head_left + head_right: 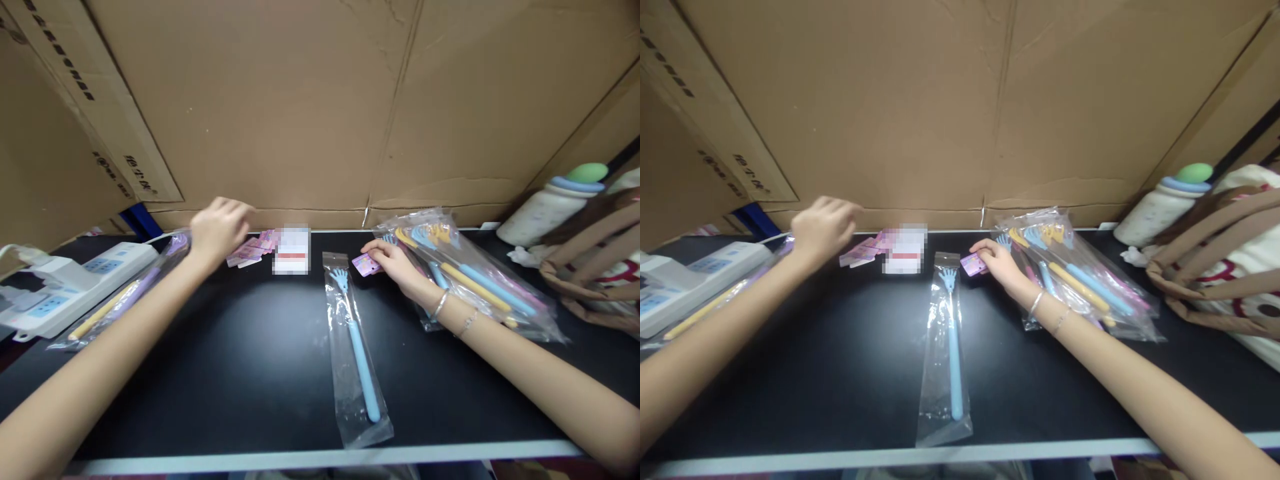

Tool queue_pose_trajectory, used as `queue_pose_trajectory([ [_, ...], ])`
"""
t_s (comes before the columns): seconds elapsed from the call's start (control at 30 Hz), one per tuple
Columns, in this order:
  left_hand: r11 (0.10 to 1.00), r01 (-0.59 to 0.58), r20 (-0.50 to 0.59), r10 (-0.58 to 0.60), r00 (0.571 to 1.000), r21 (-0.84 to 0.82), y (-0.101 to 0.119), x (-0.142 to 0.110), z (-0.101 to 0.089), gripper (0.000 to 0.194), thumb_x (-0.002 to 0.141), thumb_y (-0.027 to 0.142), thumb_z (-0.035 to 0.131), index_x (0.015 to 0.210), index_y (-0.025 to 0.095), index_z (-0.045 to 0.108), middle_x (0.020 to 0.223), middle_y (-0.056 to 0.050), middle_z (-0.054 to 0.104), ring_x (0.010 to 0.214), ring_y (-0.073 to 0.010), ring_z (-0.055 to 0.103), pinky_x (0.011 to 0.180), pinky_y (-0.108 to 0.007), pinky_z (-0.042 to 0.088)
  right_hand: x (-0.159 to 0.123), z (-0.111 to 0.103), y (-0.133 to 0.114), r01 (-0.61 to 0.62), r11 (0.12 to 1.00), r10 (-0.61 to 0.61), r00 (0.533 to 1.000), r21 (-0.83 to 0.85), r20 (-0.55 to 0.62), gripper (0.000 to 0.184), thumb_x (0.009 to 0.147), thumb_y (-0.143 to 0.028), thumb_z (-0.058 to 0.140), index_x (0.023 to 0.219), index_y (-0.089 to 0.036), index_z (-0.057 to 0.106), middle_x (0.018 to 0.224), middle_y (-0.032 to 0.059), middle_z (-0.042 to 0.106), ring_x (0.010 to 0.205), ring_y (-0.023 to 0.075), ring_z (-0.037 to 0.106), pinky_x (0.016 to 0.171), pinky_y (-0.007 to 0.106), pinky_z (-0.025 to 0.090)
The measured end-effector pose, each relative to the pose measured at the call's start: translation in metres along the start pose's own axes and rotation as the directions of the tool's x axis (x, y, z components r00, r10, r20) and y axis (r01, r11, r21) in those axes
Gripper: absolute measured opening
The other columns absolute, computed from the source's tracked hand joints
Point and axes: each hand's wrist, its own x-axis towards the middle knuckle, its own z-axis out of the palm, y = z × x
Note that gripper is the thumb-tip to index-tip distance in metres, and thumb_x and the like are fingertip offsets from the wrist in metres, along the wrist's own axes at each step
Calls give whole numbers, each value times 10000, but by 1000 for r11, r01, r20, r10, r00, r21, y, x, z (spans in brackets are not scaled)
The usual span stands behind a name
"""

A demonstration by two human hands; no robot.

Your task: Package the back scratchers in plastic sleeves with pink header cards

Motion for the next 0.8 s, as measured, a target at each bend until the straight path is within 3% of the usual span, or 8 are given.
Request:
queue_pose_trajectory([
  [0.07, 967, 245, 85, -250, 965, 68, -37, -1, 4, 343, 871, 310, 371, 1135, 222, 570, 1127, -87, 621, 1113, -277, 492, 792, -365, 443, 2, 1, 3, 3, 1000, -3, 1000, 12, 10, 149, 710, -243, 481, 804, -168, 568, 692, 2, 543, 602, 121, 503, 535, 237, 397],
  [0.17, 826, 551, 300, -560, 772, 121, -79, -10, 14, 562, 871, 532, 305, 1278, 170, 442, 1275, -161, 522, 1179, -341, 451, 817, -440, 439, 3, 2, 9, 38, 999, -38, 999, -6, 16, 159, 703, -240, 482, 805, -169, 581, 661, -6, 542, 568, 112, 472, 524, 233, 366],
  [0.23, 744, 643, 436, -646, 626, 180, -95, -13, 21, 755, 808, 668, 321, 1329, 125, 378, 1306, -211, 488, 1188, -375, 449, 837, -460, 426, 3, 2, 11, 53, 998, -53, 998, -18, 16, 163, 697, -237, 484, 803, -167, 586, 640, -12, 536, 554, 108, 457, 516, 231, 348],
  [0.27, 722, 659, 470, -666, 580, 210, -100, -14, 25, 823, 779, 715, 320, 1342, 117, 363, 1309, -223, 484, 1186, -389, 454, 845, -467, 419, 3, 2, 11, 51, 999, -51, 999, -18, 18, 166, 695, -237, 484, 806, -166, 586, 628, -15, 529, 547, 107, 453, 510, 229, 341],
  [0.33, 702, 664, 486, -687, 540, 255, -104, -14, 31, 890, 742, 764, 313, 1351, 116, 351, 1290, -234, 501, 1172, -407, 471, 847, -476, 413, 2, 1, 12, 38, 999, -38, 999, -11, 32, 172, 696, -243, 488, 818, -165, 582, 605, -23, 516, 534, 105, 448, 500, 226, 333],
  [0.5, 662, 713, 445, -724, 528, 231, -109, -12, 41, 801, 743, 713, 401, 1314, 151, 390, 1295, -203, 512, 1174, -393, 489, 858, -444, 418, 1, -1, 12, 37, 999, -38, 998, 6, 49, 156, 689, -239, 504, 807, -164, 573, 580, -31, 509, 532, 103, 455, 513, 226, 340],
  [0.57, 657, 733, 425, -723, 545, 177, -112, -15, 45, 711, 772, 632, 443, 1286, 142, 412, 1287, -179, 525, 1163, -359, 505, 866, -400, 423, 2, -2, 12, 35, 999, -35, 999, 31, 24, 141, 678, -231, 514, 790, -165, 569, 587, -31, 506, 550, 104, 467, 529, 226, 357],
  [0.8, 817, 573, 207, -550, 809, -71, -124, -33, 58, 482, 823, 492, 477, 1162, 149, 475, 1196, -98, 532, 1107, -273, 483, 897, -374, 405, 0, -2, 11, -60, 994, 60, 998, 95, 6, 129, 691, -213, 525, 808, -173, 563, 681, -13, 529, 621, 98, 523, 539, 196, 435],
])
